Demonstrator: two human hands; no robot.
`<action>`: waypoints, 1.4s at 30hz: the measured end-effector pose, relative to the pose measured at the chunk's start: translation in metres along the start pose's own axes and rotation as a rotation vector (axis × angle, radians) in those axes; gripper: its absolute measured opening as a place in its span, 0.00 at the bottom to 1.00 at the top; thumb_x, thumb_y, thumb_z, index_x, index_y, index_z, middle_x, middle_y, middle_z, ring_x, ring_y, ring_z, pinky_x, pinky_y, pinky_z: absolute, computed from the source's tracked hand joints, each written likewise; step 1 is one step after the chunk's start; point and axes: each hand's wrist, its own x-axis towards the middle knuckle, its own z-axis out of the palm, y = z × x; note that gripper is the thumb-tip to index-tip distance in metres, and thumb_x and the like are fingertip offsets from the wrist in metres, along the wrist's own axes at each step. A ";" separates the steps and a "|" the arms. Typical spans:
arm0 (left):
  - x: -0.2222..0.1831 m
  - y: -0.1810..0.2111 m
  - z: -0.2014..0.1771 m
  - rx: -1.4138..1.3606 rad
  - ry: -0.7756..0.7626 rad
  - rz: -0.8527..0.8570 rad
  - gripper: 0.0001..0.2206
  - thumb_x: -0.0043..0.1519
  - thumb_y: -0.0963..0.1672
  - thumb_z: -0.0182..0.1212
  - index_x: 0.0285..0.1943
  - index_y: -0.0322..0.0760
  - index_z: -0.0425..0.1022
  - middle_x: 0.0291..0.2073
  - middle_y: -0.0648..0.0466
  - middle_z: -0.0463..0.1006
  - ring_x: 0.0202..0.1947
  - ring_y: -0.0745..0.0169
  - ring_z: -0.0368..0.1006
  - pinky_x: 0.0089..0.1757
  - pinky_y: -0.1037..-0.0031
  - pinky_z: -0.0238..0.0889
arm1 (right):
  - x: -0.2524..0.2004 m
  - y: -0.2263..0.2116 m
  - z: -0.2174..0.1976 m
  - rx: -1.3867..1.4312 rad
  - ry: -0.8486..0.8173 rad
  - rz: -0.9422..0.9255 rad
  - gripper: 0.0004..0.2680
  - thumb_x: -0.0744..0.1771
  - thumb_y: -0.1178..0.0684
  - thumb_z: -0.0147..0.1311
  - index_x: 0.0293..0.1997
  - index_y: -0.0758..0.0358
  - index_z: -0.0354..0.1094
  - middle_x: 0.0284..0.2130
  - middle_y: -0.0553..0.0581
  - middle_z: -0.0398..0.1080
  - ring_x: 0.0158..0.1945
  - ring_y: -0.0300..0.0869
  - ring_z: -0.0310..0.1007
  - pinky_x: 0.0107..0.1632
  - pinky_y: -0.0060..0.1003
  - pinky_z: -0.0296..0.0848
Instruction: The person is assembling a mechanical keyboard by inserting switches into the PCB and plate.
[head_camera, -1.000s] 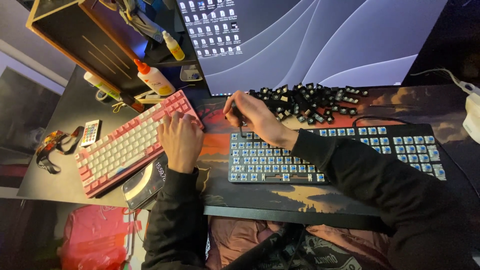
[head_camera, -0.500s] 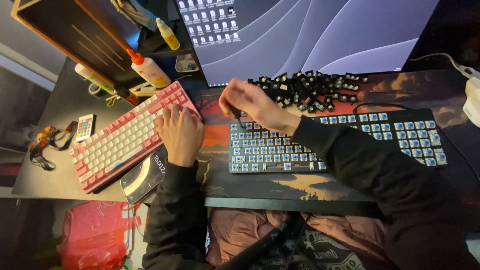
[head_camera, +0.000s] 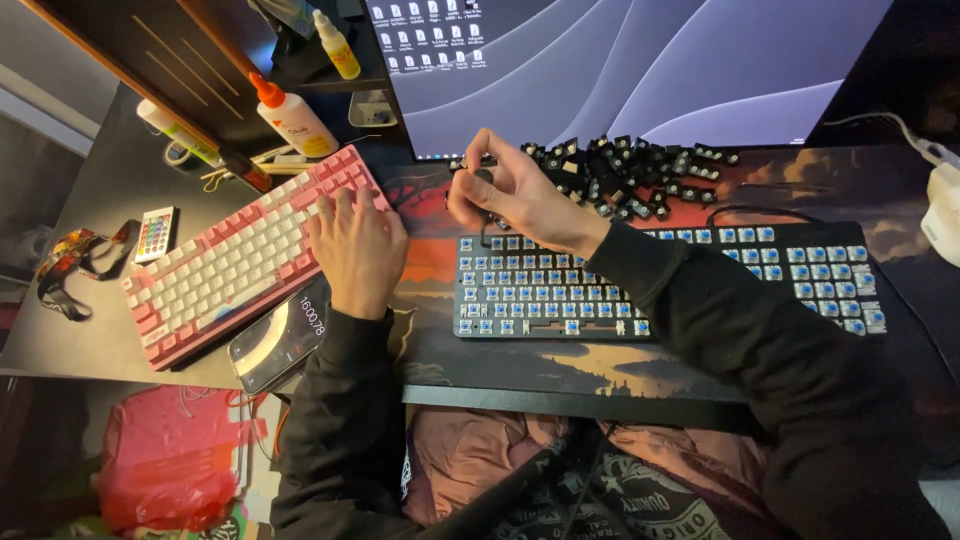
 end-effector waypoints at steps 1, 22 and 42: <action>-0.001 0.001 0.001 0.000 0.000 -0.001 0.11 0.62 0.47 0.69 0.49 0.42 0.89 0.43 0.49 0.81 0.51 0.39 0.77 0.49 0.52 0.68 | 0.001 0.006 -0.004 0.000 -0.001 0.000 0.08 0.82 0.47 0.53 0.59 0.54 0.57 0.34 0.56 0.76 0.40 0.40 0.72 0.48 0.36 0.68; 0.000 0.009 -0.008 0.036 0.047 0.024 0.08 0.68 0.45 0.68 0.41 0.37 0.85 0.44 0.45 0.80 0.55 0.36 0.77 0.51 0.54 0.67 | 0.001 0.010 0.004 0.047 0.032 -0.019 0.07 0.81 0.45 0.52 0.62 0.54 0.62 0.41 0.59 0.76 0.47 0.46 0.78 0.53 0.39 0.72; -0.001 0.006 -0.003 0.032 0.039 0.020 0.07 0.69 0.47 0.67 0.42 0.41 0.82 0.42 0.47 0.78 0.52 0.38 0.76 0.50 0.54 0.66 | 0.004 0.023 -0.002 0.059 0.078 0.029 0.20 0.82 0.32 0.38 0.56 0.57 0.71 0.30 0.54 0.67 0.37 0.41 0.64 0.47 0.37 0.66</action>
